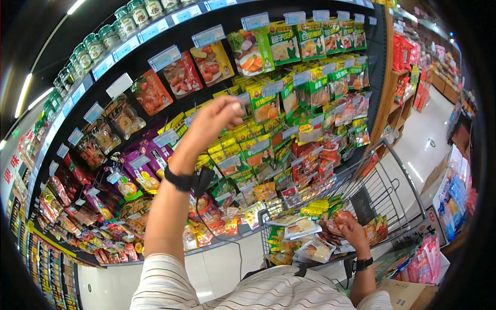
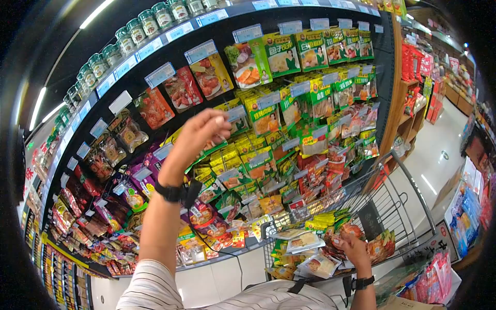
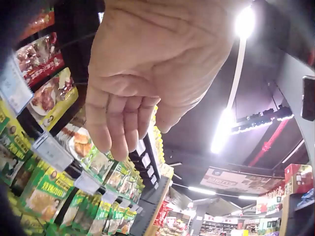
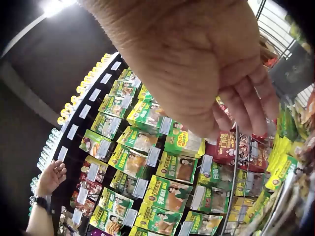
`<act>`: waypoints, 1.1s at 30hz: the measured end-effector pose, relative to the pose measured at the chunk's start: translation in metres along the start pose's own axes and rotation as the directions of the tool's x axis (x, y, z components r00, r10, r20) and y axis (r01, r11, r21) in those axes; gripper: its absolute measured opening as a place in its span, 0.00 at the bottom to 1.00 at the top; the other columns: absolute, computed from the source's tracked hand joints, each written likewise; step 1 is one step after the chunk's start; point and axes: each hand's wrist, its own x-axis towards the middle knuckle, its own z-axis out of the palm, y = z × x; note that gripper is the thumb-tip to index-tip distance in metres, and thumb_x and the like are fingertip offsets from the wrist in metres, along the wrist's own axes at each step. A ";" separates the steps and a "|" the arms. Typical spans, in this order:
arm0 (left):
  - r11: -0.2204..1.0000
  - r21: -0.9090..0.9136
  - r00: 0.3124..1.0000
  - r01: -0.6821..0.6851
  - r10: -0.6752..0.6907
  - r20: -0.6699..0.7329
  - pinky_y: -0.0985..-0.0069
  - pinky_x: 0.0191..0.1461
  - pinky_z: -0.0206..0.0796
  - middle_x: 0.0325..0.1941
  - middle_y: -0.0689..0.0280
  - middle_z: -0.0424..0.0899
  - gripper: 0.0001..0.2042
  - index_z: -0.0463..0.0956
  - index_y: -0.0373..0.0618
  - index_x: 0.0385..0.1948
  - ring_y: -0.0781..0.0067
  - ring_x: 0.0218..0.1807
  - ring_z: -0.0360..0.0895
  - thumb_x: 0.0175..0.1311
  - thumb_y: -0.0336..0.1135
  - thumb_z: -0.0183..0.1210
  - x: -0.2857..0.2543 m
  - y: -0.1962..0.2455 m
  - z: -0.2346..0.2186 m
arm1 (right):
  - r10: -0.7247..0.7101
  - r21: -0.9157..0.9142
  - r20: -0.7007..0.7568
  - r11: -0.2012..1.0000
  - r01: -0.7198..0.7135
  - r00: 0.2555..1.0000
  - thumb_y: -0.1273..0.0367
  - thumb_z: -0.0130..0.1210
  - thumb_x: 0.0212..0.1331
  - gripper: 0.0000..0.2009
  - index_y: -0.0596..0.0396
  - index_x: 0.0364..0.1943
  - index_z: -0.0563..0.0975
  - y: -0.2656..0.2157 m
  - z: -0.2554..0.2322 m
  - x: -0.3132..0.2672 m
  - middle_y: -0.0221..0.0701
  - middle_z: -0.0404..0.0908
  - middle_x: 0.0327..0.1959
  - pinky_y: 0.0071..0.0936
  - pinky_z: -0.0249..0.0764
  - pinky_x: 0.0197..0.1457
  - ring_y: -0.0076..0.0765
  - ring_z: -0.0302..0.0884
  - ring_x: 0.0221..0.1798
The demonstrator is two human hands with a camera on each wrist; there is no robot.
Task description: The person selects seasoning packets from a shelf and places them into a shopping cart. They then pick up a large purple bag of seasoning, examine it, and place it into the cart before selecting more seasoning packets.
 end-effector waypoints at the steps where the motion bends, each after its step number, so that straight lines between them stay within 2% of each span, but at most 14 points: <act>1: 0.996 0.089 1.000 -0.014 0.015 -0.005 0.78 0.45 0.72 0.47 0.63 0.83 0.16 0.74 0.40 0.54 0.77 0.45 0.81 0.74 0.42 0.52 0.017 0.007 -0.012 | 0.041 -0.028 0.028 0.999 -0.040 0.999 0.68 0.59 0.60 0.15 0.63 0.48 0.78 -0.006 -0.002 -0.003 0.38 0.83 0.37 0.30 0.75 0.44 0.32 0.81 0.40; 3: 0.993 0.114 0.999 -0.023 0.027 -0.032 0.75 0.46 0.72 0.50 0.61 0.82 0.19 0.71 0.39 0.56 0.72 0.48 0.80 0.74 0.44 0.52 0.063 -0.007 -0.036 | 0.131 -0.087 0.083 0.989 -0.123 0.988 0.70 0.58 0.61 0.16 0.65 0.51 0.76 -0.023 -0.007 -0.014 0.32 0.81 0.38 0.25 0.74 0.44 0.24 0.76 0.40; 7: 0.995 0.082 0.992 0.063 -0.053 -0.117 0.72 0.47 0.72 0.52 0.57 0.79 0.21 0.70 0.38 0.56 0.66 0.52 0.79 0.71 0.45 0.53 0.131 -0.025 -0.061 | 0.245 0.049 0.046 0.968 -0.247 0.968 0.69 0.55 0.62 0.16 0.66 0.51 0.75 -0.029 -0.006 -0.029 0.31 0.80 0.34 0.24 0.74 0.41 0.24 0.77 0.37; 9: 0.995 0.035 0.981 0.096 -0.089 -0.173 0.70 0.48 0.72 0.54 0.55 0.77 0.21 0.70 0.39 0.57 0.63 0.53 0.78 0.69 0.44 0.54 0.164 -0.042 -0.071 | 0.220 0.067 -0.009 0.973 -0.219 0.975 0.70 0.54 0.63 0.13 0.65 0.47 0.76 -0.028 -0.003 -0.039 0.29 0.79 0.31 0.23 0.73 0.37 0.22 0.76 0.32; 11: 0.971 0.160 0.963 0.178 -0.138 -0.231 0.68 0.48 0.71 0.55 0.55 0.77 0.21 0.70 0.42 0.58 0.62 0.54 0.77 0.67 0.42 0.55 0.197 -0.052 -0.082 | 0.266 0.113 -0.020 0.958 -0.262 0.964 0.70 0.53 0.63 0.11 0.64 0.45 0.76 -0.031 -0.002 -0.046 0.28 0.79 0.30 0.23 0.74 0.34 0.22 0.77 0.30; 15: 0.949 0.150 0.927 0.276 -0.222 -0.304 0.63 0.49 0.69 0.55 0.56 0.77 0.19 0.73 0.46 0.56 0.61 0.53 0.76 0.64 0.39 0.55 0.218 -0.057 -0.086 | 0.287 0.135 -0.050 0.951 -0.278 0.957 0.70 0.53 0.64 0.09 0.62 0.44 0.76 -0.043 0.003 -0.065 0.29 0.79 0.30 0.21 0.76 0.33 0.25 0.81 0.32; 18: 0.978 0.166 0.956 0.125 -0.074 -0.285 0.60 0.51 0.68 0.53 0.61 0.78 0.15 0.77 0.45 0.50 0.61 0.50 0.76 0.64 0.36 0.54 0.237 -0.080 -0.090 | 0.391 0.203 -0.044 0.904 -0.375 0.919 0.71 0.53 0.64 0.09 0.61 0.44 0.76 -0.045 0.008 -0.075 0.29 0.79 0.34 0.22 0.78 0.36 0.26 0.82 0.33; 21: 0.985 -0.142 0.960 -0.103 0.061 -0.275 0.60 0.53 0.68 0.55 0.64 0.78 0.12 0.80 0.45 0.46 0.61 0.52 0.76 0.63 0.34 0.53 0.307 -0.170 -0.111 | 0.433 0.180 -0.041 0.890 -0.419 0.901 0.71 0.53 0.65 0.09 0.61 0.45 0.75 -0.055 0.010 -0.079 0.30 0.80 0.35 0.23 0.79 0.36 0.27 0.82 0.33; 22: 0.965 0.246 0.982 -0.091 0.129 -0.142 0.59 0.55 0.67 0.55 0.64 0.78 0.13 0.80 0.46 0.46 0.61 0.56 0.74 0.63 0.33 0.53 0.308 -0.159 -0.113 | 0.428 0.182 -0.046 0.892 -0.413 0.903 0.71 0.53 0.66 0.09 0.61 0.45 0.75 -0.054 0.012 -0.081 0.30 0.80 0.35 0.23 0.79 0.36 0.27 0.82 0.33; 23: 0.793 0.589 0.981 -0.154 0.194 -0.005 0.58 0.57 0.65 0.56 0.65 0.78 0.13 0.80 0.46 0.47 0.61 0.59 0.72 0.62 0.32 0.53 0.308 -0.146 -0.115 | 0.422 0.184 -0.051 0.895 -0.407 0.905 0.71 0.53 0.66 0.09 0.61 0.45 0.75 -0.055 0.014 -0.082 0.30 0.80 0.35 0.23 0.79 0.36 0.27 0.82 0.33; 24: 0.952 0.306 0.984 -0.022 0.075 -0.161 0.58 0.58 0.65 0.56 0.65 0.78 0.13 0.81 0.46 0.47 0.62 0.60 0.71 0.63 0.32 0.54 0.286 -0.125 -0.095 | 0.427 0.178 -0.054 0.894 -0.412 0.903 0.70 0.53 0.66 0.09 0.61 0.45 0.75 -0.061 0.015 -0.082 0.30 0.80 0.35 0.23 0.78 0.36 0.27 0.82 0.33; 27: 0.991 -0.033 0.956 0.127 -0.131 -0.263 0.57 0.59 0.63 0.57 0.64 0.78 0.13 0.80 0.48 0.48 0.62 0.61 0.70 0.64 0.36 0.55 0.266 -0.109 -0.077 | 0.434 0.155 -0.057 0.894 -0.421 0.899 0.70 0.53 0.66 0.10 0.61 0.46 0.75 -0.081 0.023 -0.079 0.30 0.81 0.35 0.22 0.78 0.36 0.27 0.82 0.33; 29: 0.964 -0.072 0.928 0.256 -0.266 -0.260 0.56 0.60 0.63 0.57 0.63 0.78 0.13 0.80 0.48 0.48 0.62 0.61 0.70 0.64 0.38 0.56 0.256 -0.090 -0.073 | 0.435 0.129 -0.053 0.896 -0.425 0.899 0.70 0.53 0.66 0.10 0.61 0.46 0.75 -0.086 0.028 -0.078 0.29 0.80 0.35 0.22 0.77 0.37 0.26 0.81 0.32; 33: 0.989 -0.085 0.975 0.122 -0.135 -0.177 0.57 0.63 0.60 0.61 0.59 0.75 0.19 0.77 0.47 0.54 0.59 0.62 0.69 0.66 0.46 0.55 0.257 -0.100 -0.076 | 0.423 0.100 -0.025 0.903 -0.419 0.906 0.70 0.54 0.66 0.11 0.61 0.47 0.75 -0.091 0.037 -0.077 0.27 0.80 0.34 0.22 0.77 0.37 0.23 0.78 0.31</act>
